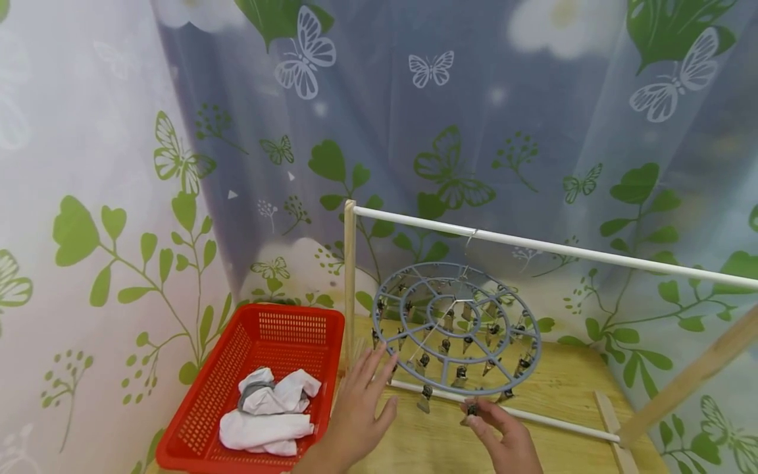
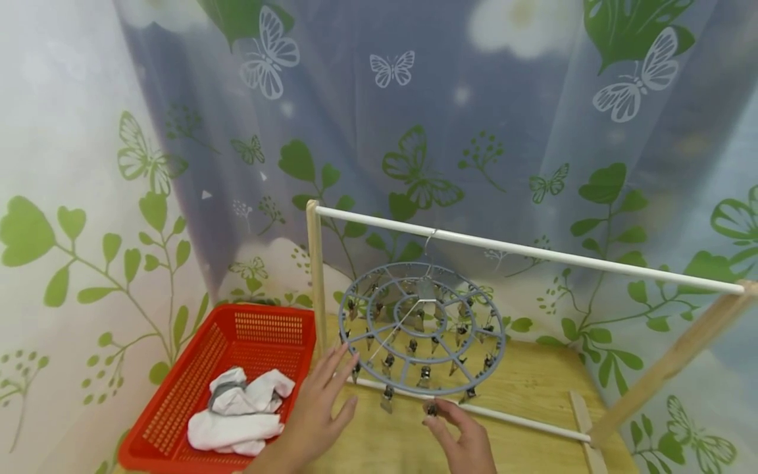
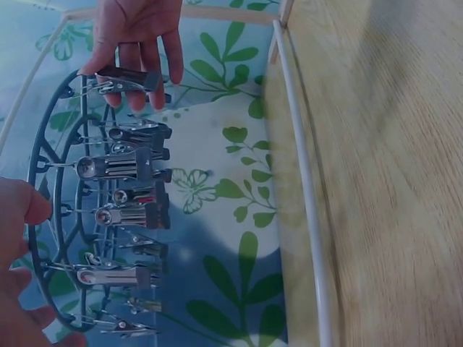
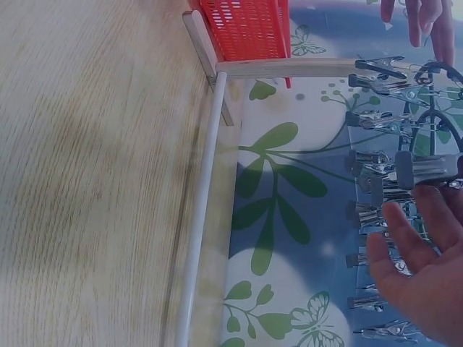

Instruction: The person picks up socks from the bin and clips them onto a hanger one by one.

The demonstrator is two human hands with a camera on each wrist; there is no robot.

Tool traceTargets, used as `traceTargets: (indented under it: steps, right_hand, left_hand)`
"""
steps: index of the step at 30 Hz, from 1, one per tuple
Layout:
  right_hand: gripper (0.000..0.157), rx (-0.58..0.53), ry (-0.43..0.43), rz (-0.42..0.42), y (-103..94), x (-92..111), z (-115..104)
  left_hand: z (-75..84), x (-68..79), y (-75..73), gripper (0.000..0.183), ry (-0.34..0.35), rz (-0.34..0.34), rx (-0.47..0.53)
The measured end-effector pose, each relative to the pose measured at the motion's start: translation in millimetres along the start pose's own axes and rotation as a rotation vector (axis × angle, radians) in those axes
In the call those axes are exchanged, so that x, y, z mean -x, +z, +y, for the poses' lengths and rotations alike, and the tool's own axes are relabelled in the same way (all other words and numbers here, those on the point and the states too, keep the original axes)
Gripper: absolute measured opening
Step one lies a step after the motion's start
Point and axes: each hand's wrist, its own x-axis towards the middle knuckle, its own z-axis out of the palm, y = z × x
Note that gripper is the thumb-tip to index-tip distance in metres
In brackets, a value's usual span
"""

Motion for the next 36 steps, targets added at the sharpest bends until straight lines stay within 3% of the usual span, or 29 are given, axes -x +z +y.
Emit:
traceTargets:
  steps: [19, 28, 36]
  right_hand:
    - [0.035, 0.055, -0.065, 0.068, 8.0, 4, -4]
    - [0.029, 0.052, -0.110, 0.124, 14.3, 5, -5]
    - [0.023, 0.062, -0.171, 0.149, 17.9, 7, -2]
  left_hand:
    - [-2.7, -1.2, -1.3, 0.069, -0.019, -0.022, -0.045]
    - [-4.9, 1.1, -1.9, 0.070, -0.041, 0.008, -0.040]
    - [-6.3, 2.5, -1.4, 0.071, -0.017, 0.033, -0.032]
